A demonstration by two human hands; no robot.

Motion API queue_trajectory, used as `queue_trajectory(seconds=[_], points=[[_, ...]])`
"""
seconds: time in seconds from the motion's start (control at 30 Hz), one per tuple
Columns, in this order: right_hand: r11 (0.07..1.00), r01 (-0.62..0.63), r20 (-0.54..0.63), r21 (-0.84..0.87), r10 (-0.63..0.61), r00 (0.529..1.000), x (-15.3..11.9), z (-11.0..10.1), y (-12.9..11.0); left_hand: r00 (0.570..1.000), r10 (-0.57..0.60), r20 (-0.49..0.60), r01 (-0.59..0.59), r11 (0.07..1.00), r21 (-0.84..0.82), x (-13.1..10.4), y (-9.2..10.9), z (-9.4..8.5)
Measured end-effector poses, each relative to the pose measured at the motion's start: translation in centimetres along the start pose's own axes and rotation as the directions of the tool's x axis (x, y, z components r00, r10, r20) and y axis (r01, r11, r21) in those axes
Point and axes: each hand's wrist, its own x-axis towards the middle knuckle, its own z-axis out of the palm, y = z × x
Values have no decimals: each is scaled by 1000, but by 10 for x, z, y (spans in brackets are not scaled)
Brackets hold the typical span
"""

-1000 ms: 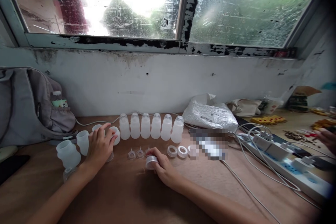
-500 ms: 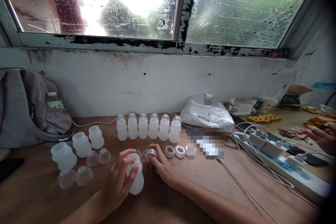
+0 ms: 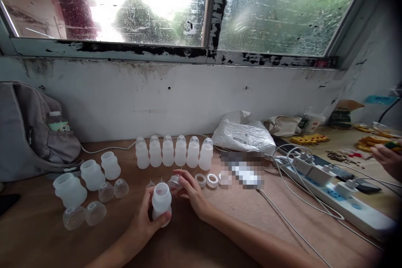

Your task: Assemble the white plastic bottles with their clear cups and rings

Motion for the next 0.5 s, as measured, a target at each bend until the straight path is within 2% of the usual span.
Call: queue_trajectory(seconds=[0.07,0.13,0.23,0.33,0.5], points=[[998,62,-35,-5,-62,997,1,0,-8,1000,-1,-9,1,1000,-21,1,4,-2],[993,117,-75,31,-114,991,2,0,-15,998,-42,45,44,998,-41,2,7,-5],[989,100,-102,111,-89,991,3,0,-23,988,-98,117,108,991,-83,4,7,-9],[990,37,-50,138,-30,998,4,-2,-28,985,-123,124,138,983,-120,4,4,-10],[998,-26,70,65,21,997,7,-6,-34,982,-145,125,162,976,-143,4,1,-8]])
